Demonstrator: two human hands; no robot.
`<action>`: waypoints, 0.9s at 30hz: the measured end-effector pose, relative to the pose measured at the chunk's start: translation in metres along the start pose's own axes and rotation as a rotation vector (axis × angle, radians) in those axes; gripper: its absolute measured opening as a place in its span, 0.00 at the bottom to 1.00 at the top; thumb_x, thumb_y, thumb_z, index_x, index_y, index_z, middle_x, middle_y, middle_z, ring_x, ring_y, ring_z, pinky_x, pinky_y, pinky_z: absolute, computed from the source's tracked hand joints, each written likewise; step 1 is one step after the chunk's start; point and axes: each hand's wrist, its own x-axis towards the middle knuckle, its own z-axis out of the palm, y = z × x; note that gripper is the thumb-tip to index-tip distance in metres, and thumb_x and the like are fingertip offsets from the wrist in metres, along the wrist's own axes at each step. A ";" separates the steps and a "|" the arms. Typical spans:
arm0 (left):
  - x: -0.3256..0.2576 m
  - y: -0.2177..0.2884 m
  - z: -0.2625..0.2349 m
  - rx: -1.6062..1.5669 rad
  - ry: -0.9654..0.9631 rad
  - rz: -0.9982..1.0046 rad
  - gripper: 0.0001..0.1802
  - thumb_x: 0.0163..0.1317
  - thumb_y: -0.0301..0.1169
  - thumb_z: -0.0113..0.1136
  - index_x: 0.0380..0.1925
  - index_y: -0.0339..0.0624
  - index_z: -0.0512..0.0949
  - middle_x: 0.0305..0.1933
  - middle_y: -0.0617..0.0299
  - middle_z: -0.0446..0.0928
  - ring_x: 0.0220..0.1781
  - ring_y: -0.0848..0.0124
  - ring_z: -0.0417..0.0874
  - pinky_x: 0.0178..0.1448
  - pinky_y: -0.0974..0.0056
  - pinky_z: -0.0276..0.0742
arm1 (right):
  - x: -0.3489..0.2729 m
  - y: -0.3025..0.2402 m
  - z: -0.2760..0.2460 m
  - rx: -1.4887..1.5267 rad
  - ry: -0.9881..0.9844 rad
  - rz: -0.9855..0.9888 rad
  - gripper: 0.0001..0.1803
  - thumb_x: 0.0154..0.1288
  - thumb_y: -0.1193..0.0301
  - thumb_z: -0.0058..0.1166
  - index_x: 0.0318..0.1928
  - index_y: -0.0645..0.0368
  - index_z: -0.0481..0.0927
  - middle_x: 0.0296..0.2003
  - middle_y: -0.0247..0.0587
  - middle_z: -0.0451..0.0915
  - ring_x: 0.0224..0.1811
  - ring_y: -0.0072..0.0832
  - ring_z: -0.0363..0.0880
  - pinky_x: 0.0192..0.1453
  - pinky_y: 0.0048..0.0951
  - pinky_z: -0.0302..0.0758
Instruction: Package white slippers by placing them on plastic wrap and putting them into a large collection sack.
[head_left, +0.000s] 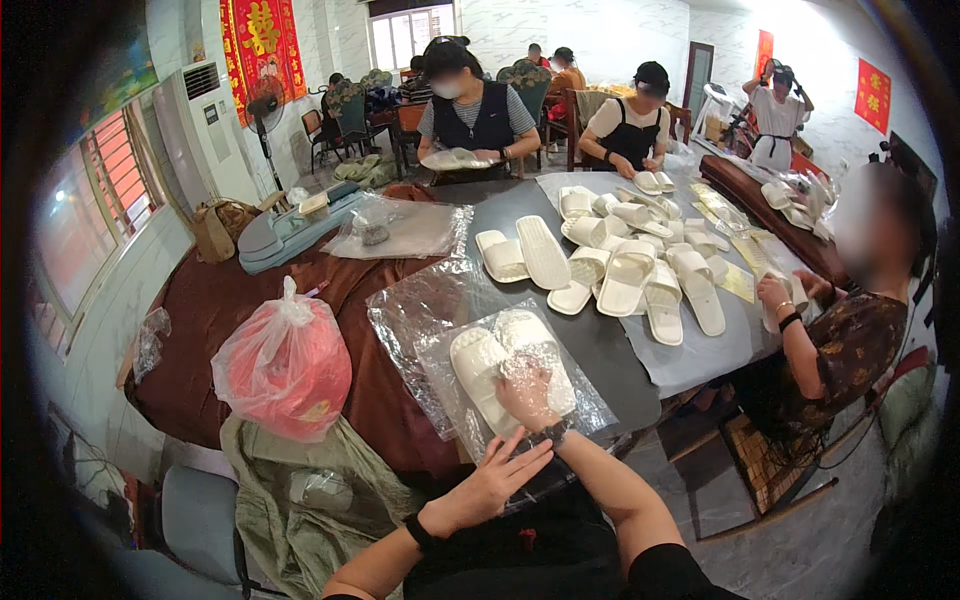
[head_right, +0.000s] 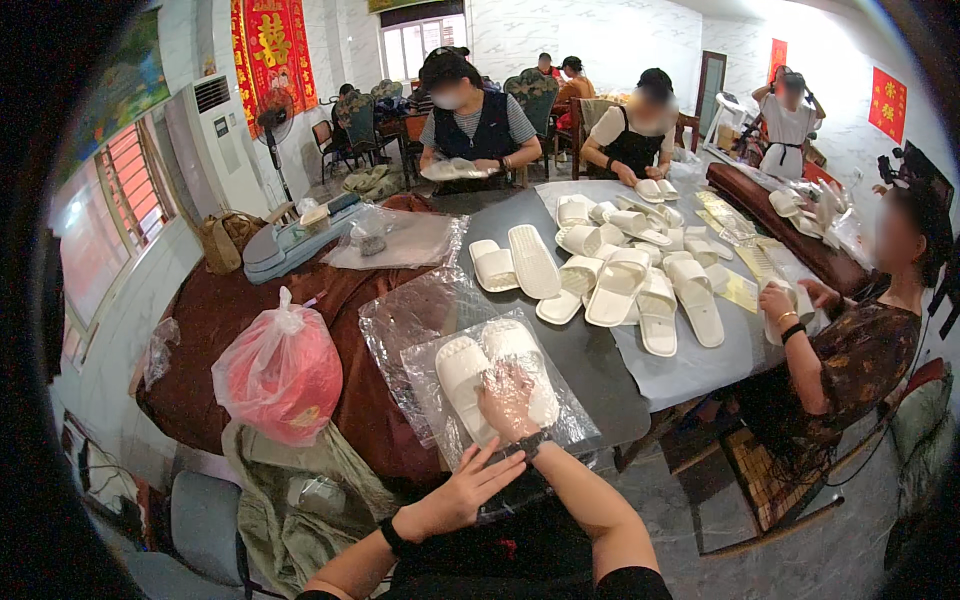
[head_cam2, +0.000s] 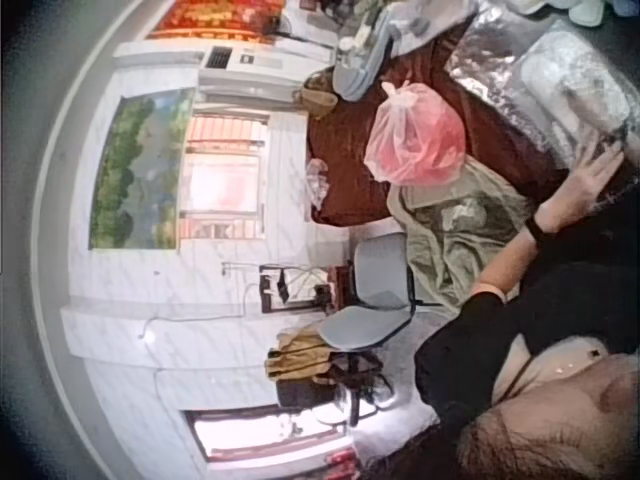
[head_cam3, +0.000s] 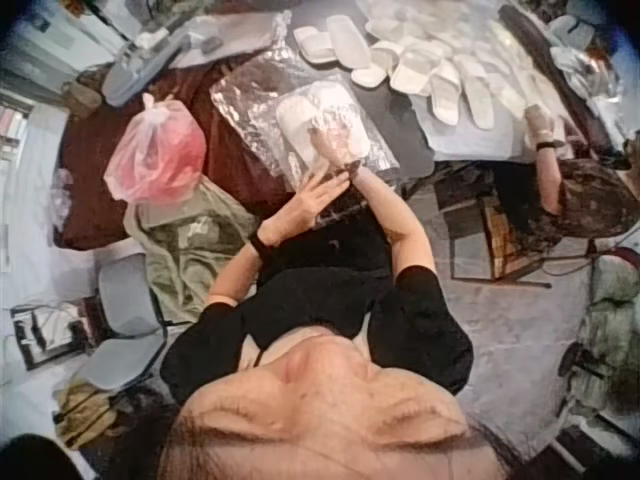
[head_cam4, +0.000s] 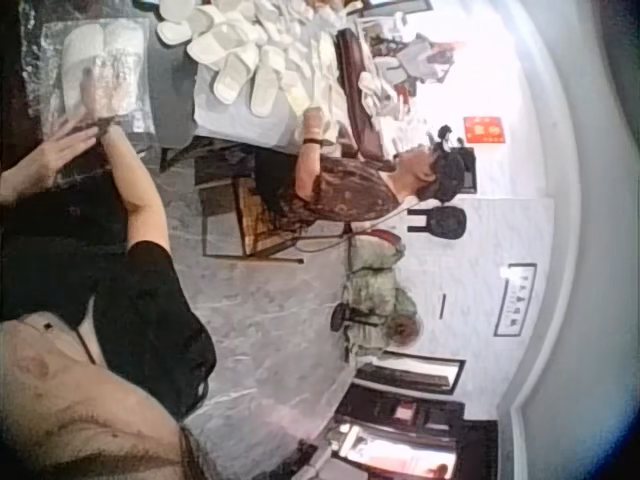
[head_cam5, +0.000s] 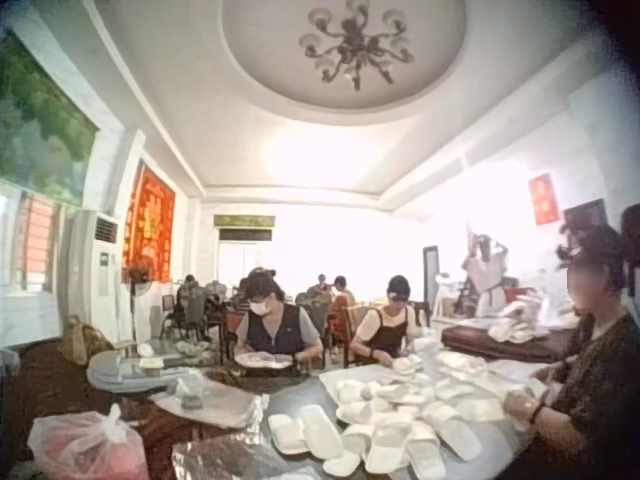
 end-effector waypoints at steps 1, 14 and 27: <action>-0.005 0.001 0.003 0.000 -0.005 -0.002 0.48 0.51 0.10 0.51 0.77 0.47 0.58 0.84 0.60 0.50 0.84 0.45 0.45 0.81 0.33 0.42 | 0.003 -0.004 -0.003 0.005 -0.002 0.003 0.17 0.70 0.59 0.51 0.52 0.54 0.80 0.59 0.59 0.74 0.65 0.59 0.68 0.60 0.69 0.65; -0.046 -0.035 -0.012 0.165 0.151 -0.163 0.45 0.49 0.14 0.56 0.73 0.45 0.64 0.80 0.53 0.57 0.84 0.45 0.48 0.82 0.39 0.45 | -0.132 0.035 -0.169 0.520 -0.229 -0.063 0.15 0.65 0.76 0.58 0.52 0.63 0.83 0.43 0.52 0.85 0.44 0.44 0.86 0.50 0.40 0.81; -0.040 -0.055 0.018 0.208 0.160 -0.089 0.18 0.56 0.21 0.63 0.48 0.36 0.75 0.67 0.49 0.72 0.77 0.50 0.65 0.79 0.43 0.58 | -0.089 0.116 -0.191 -0.362 -0.289 -0.483 0.44 0.58 0.82 0.57 0.72 0.29 0.68 0.79 0.26 0.55 0.77 0.34 0.57 0.71 0.46 0.65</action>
